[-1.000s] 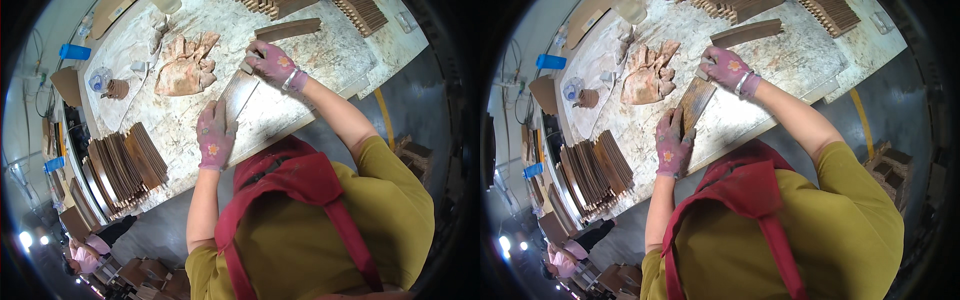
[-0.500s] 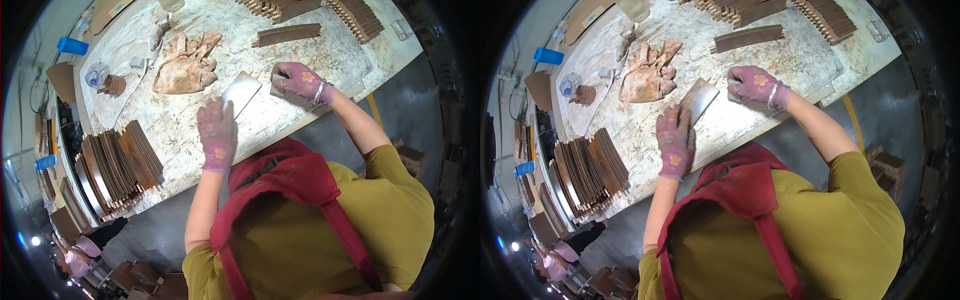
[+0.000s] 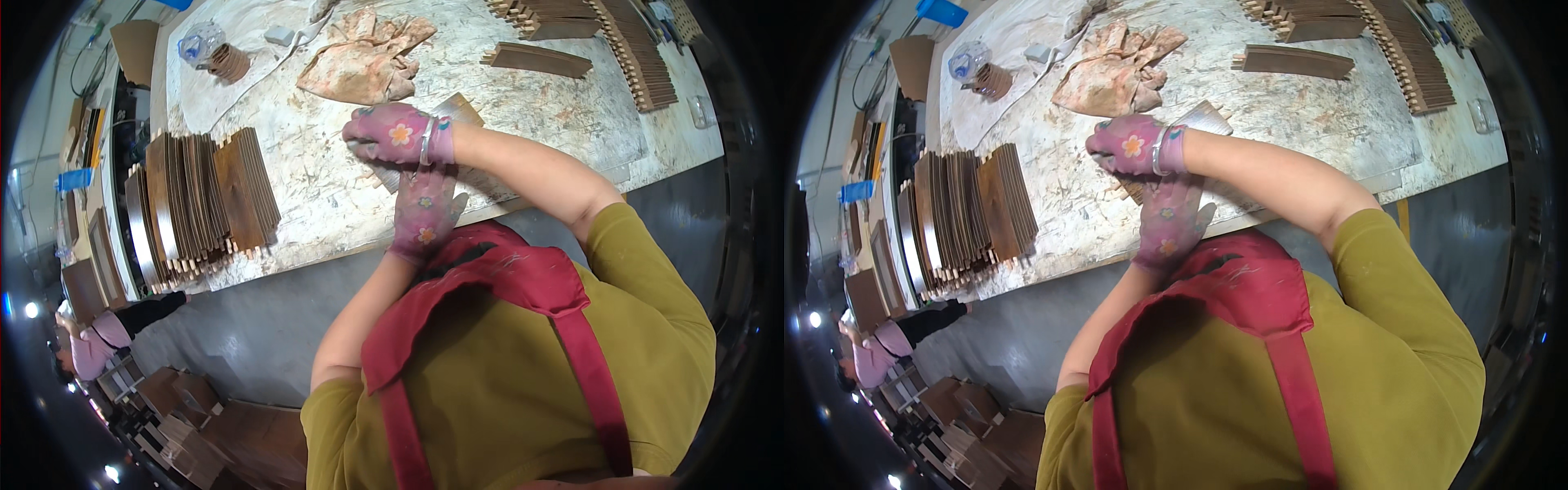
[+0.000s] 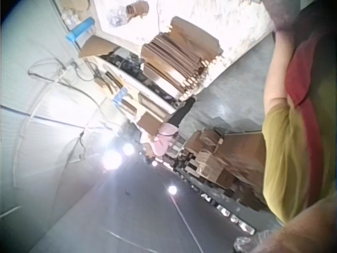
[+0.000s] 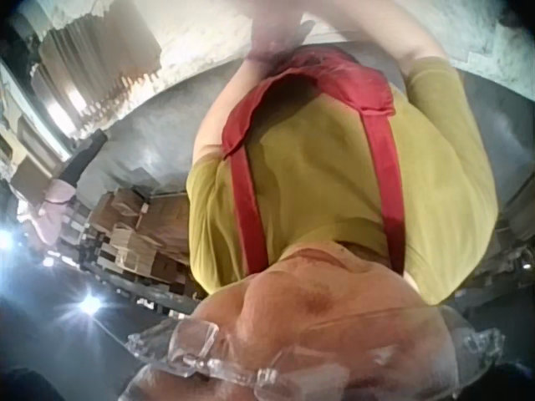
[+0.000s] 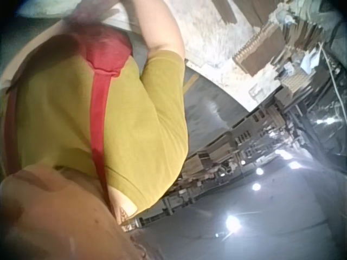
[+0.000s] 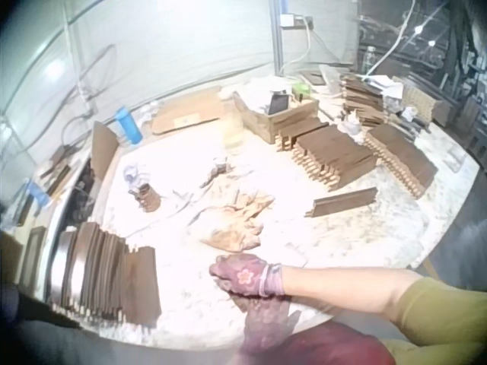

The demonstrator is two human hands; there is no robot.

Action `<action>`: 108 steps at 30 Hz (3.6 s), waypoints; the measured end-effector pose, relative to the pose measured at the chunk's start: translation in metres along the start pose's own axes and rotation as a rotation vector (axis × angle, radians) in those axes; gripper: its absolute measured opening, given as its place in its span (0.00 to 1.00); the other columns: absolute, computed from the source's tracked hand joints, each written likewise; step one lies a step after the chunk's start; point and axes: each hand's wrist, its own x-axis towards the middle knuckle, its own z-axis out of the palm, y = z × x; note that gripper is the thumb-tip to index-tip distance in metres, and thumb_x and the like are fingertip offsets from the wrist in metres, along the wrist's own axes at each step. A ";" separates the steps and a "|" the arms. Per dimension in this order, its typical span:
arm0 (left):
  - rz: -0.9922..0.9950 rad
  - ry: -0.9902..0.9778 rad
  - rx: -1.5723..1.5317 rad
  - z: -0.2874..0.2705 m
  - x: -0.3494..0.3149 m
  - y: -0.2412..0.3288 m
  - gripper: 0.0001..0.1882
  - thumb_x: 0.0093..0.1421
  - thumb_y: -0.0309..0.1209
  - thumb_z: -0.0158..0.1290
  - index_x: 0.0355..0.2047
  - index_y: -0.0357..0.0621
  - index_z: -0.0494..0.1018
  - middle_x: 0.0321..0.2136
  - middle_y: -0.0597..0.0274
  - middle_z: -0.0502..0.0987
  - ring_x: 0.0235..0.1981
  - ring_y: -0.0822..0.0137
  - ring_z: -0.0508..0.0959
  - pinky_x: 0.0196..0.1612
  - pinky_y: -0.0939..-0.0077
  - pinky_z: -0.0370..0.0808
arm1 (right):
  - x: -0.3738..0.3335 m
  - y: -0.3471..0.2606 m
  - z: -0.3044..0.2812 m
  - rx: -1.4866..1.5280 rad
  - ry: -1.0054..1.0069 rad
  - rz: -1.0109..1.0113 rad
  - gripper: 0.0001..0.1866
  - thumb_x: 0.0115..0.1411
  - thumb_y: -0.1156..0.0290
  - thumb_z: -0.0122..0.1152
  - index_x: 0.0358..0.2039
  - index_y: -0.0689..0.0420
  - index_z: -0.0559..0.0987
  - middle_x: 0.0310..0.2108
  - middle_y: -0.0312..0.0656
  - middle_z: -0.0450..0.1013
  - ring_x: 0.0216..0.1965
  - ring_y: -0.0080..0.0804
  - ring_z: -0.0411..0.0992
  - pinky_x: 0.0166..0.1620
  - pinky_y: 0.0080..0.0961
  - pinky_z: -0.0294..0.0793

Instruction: The person uses a small block to sand the edges and surfaces of wooden pieces by hand, moving each piece aside to form stacks on a workbench.

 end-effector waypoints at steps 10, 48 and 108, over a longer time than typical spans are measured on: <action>0.006 0.043 0.022 -0.007 0.004 0.001 0.32 0.58 0.46 0.53 0.58 0.41 0.66 0.61 0.51 0.62 0.65 0.53 0.58 0.66 0.49 0.52 | -0.034 0.041 -0.086 -0.538 -0.148 0.181 0.09 0.59 0.66 0.55 0.38 0.53 0.77 0.26 0.42 0.75 0.30 0.38 0.77 0.33 0.36 0.76; -0.207 -0.030 0.055 -0.039 0.000 -0.036 0.41 0.58 0.50 0.54 0.62 0.32 0.57 0.62 0.40 0.60 0.66 0.43 0.54 0.67 0.51 0.47 | -0.065 0.056 -0.004 1.044 0.812 0.310 0.27 0.55 0.53 0.67 0.46 0.63 0.76 0.38 0.43 0.75 0.41 0.29 0.75 0.43 0.26 0.79; 0.198 -0.114 -0.118 -0.016 0.096 0.003 0.34 0.53 0.45 0.58 0.58 0.42 0.67 0.52 0.46 0.69 0.53 0.47 0.70 0.55 0.56 0.68 | -0.200 0.073 -0.058 0.600 0.854 0.702 0.18 0.59 0.59 0.62 0.41 0.60 0.75 0.34 0.47 0.76 0.34 0.31 0.77 0.35 0.26 0.78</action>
